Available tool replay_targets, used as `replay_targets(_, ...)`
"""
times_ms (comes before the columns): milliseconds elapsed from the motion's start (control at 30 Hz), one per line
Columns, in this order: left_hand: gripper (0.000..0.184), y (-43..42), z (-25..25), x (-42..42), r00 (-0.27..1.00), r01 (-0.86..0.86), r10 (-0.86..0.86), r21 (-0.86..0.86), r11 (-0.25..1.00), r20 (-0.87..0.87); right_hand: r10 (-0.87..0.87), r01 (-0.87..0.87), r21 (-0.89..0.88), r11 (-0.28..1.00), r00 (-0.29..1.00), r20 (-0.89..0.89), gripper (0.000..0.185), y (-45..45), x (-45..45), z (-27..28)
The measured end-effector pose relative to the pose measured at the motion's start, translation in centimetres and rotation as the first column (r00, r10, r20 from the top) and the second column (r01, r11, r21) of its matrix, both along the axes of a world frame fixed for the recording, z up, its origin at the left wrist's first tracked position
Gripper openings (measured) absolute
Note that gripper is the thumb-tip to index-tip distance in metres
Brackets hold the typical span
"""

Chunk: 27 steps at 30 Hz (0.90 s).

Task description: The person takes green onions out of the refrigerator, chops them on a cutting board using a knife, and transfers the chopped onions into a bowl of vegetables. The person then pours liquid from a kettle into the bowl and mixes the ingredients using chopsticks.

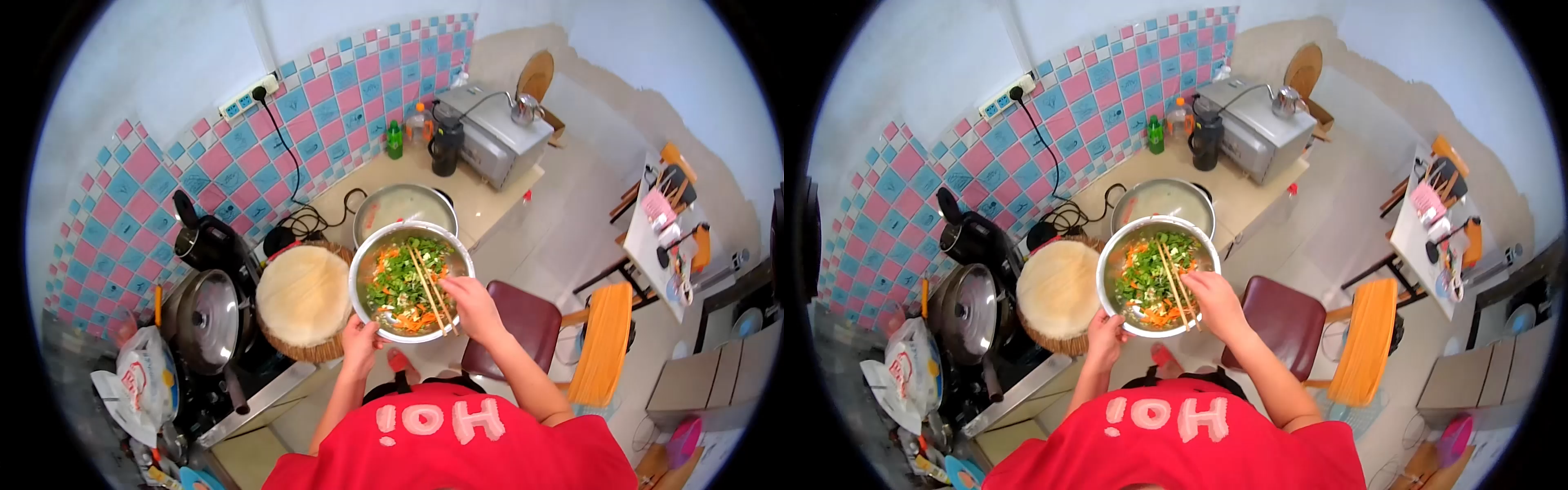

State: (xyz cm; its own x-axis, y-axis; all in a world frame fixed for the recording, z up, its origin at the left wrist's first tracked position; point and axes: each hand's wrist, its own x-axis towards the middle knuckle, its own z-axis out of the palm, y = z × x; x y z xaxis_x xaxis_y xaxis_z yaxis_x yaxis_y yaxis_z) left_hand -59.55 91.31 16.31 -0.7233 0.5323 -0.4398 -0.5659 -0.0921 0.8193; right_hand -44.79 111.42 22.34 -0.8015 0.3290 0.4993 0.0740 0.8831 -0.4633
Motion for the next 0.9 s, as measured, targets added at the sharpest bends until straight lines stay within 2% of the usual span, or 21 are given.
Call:
replay_targets(33,0.025,0.9,-0.1,-1.3,1.000,-0.008,0.008,0.003,1.000,0.001,-0.060,0.056,-0.059,0.997,0.996,-0.063,0.036,0.9,-1.3,0.4)
replay_targets(67,0.025,1.5,-0.3,-2.7,1.000,-0.018,0.018,-0.003,1.000,0.003,-0.158,0.146,-0.105,0.984,0.980,-0.119,0.024,2.0,-2.7,0.4)
replay_targets(167,0.025,3.1,-0.5,-5.3,0.998,-0.057,0.057,-0.025,0.998,-0.001,-0.343,0.279,-0.297,0.913,0.920,-0.189,0.011,6.0,-4.7,-0.7)
replay_targets(267,0.026,5.3,-0.3,-8.0,0.995,-0.095,0.095,-0.024,0.995,-0.024,-0.495,0.363,-0.460,0.810,0.844,-0.206,0.015,11.6,-6.3,-3.1)
replay_targets(367,0.027,7.9,0.7,-9.8,0.991,-0.131,0.129,-0.062,0.989,-0.037,-0.600,0.455,-0.498,0.738,0.780,-0.177,0.015,19.4,-6.9,-6.3)
replay_targets(467,0.028,11.4,0.9,-11.0,0.987,-0.157,0.156,-0.030,0.987,-0.033,-0.705,0.466,-0.626,0.626,0.681,-0.198,0.021,29.3,-7.8,-8.5)
replay_targets(633,0.023,22.1,1.2,-13.1,0.976,-0.206,0.197,-0.089,0.975,-0.097,-0.763,0.507,-0.598,0.621,0.567,-0.312,0.032,48.8,-12.0,-7.0)
replay_targets(767,0.026,32.5,3.3,-13.8,0.987,-0.162,0.162,-0.090,0.983,-0.005,-0.805,0.595,-0.542,0.593,0.416,-0.424,0.037,65.1,-14.9,-7.3)
replay_targets(867,0.026,39.8,4.8,-14.7,0.989,-0.141,0.144,-0.099,0.985,0.024,-0.814,0.577,-0.576,0.578,0.457,-0.358,0.037,74.7,-16.8,-10.2)
replay_targets(900,0.026,41.8,5.3,-14.7,0.989,-0.138,0.143,-0.110,0.984,0.037,-0.800,0.527,-0.624,0.577,0.518,-0.302,0.038,76.0,-17.0,-10.2)
